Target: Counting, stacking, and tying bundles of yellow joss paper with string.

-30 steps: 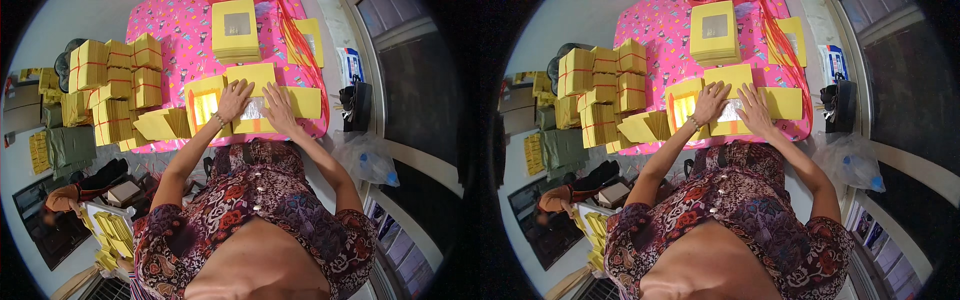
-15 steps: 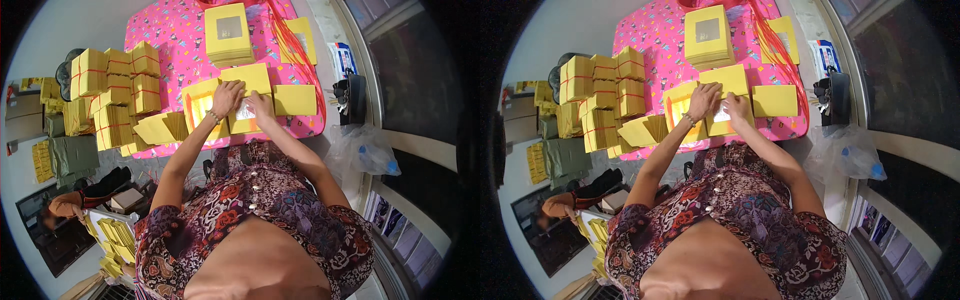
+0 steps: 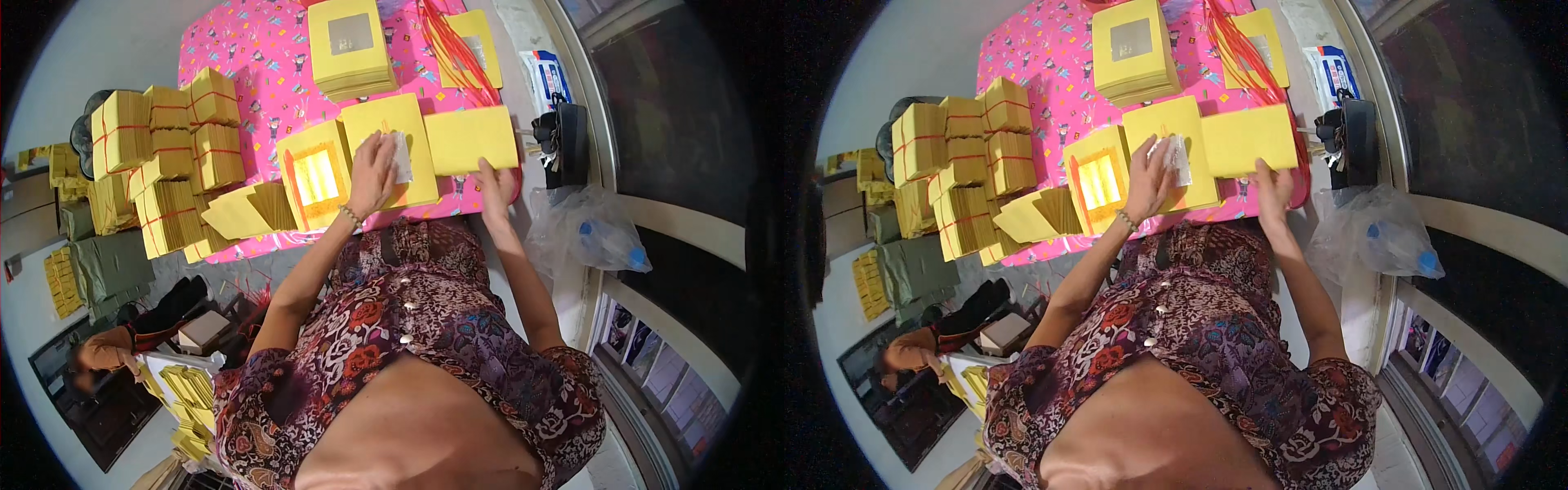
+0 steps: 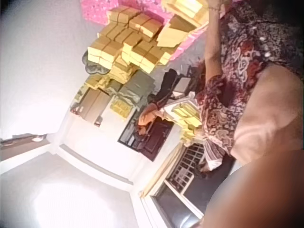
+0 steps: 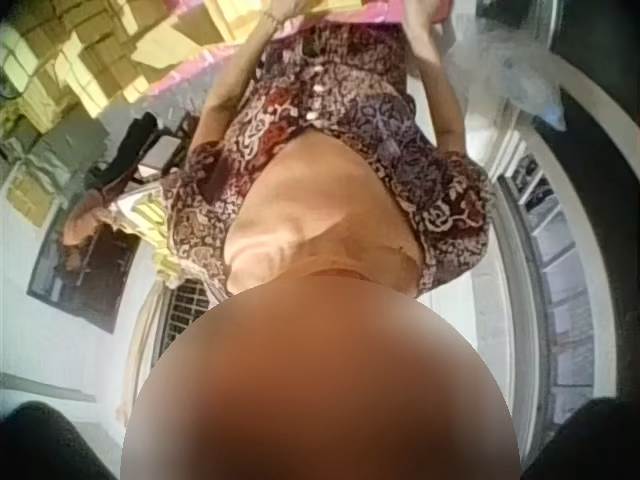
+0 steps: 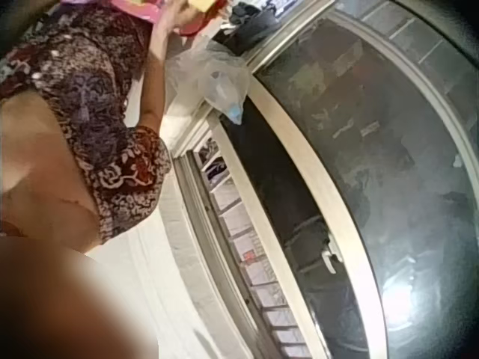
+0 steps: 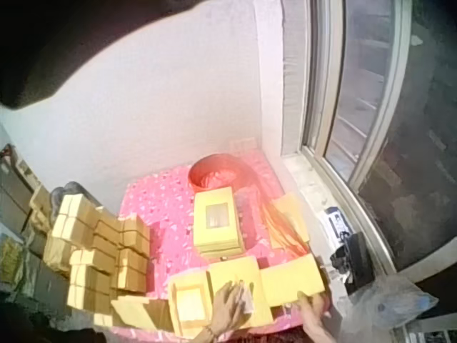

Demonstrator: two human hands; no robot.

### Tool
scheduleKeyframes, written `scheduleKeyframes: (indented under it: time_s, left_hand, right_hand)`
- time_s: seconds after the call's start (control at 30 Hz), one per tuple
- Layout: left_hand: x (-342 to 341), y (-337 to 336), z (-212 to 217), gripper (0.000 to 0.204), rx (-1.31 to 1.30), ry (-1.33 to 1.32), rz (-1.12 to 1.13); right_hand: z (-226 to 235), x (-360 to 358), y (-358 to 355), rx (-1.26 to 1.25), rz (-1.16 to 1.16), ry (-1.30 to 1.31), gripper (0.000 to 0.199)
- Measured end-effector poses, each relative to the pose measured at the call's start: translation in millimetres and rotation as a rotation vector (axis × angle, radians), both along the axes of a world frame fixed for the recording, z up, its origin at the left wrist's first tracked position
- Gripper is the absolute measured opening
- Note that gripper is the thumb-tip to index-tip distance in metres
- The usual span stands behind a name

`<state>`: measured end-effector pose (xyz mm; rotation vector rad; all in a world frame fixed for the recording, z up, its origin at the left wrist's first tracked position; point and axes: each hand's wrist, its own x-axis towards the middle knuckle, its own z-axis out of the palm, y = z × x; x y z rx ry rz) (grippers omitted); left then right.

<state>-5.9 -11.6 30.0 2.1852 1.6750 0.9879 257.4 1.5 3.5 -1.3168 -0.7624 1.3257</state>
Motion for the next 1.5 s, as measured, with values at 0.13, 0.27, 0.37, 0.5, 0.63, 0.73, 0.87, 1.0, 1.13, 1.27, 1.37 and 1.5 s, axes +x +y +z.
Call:
scheduleKeyframes:
  time_s: [0.13,0.27,0.37,0.5,0.63,0.73,0.87,1.0,1.13,1.27,1.37,1.5]
  left_hand:
    - [10,-10,-13,0.059,-0.047,0.001,-0.102]
    - [15,-8,-19,0.057,-0.080,0.043,-0.147]
    - [20,-2,-14,0.059,-0.087,0.107,-0.211]
    - [38,12,-6,0.055,-0.110,0.225,-0.307]
    - [63,18,-19,0.054,-0.169,0.426,-0.410]
    - [84,19,-26,0.057,-0.122,0.517,-0.446]
    - [96,21,-34,0.060,-0.174,0.570,-0.473]
    - [105,25,-35,0.056,-0.157,0.605,-0.480]
    - [113,42,-32,0.041,-0.263,0.653,-0.468]
    - [121,51,-39,0.028,-0.208,0.669,-0.431]
    - [128,54,-45,0.023,-0.185,0.691,-0.416]
    - [127,49,-53,0.025,-0.180,0.684,-0.404]
  right_hand:
    - [-18,20,-20,-0.154,-0.023,-0.036,0.028]
    - [-43,13,-9,-0.231,-0.029,0.043,0.029]
    - [-60,13,2,-0.253,-0.011,0.057,0.032]
    - [-76,17,6,-0.298,0.006,0.061,0.032]
    - [-78,14,8,-0.321,-0.019,0.068,0.032]
    - [-72,8,10,-0.377,-0.056,0.002,0.034]
    - [-70,1,10,-0.394,-0.124,-0.014,0.036]
    - [-85,7,9,-0.363,-0.121,-0.066,0.037]
    - [-75,3,10,-0.442,-0.168,-0.030,0.030]
    - [-75,6,12,-0.491,-0.150,-0.087,0.029]
    - [-77,22,2,-0.440,-0.053,-0.123,0.031]
    - [-70,42,-20,-0.221,-0.017,-0.598,0.034]
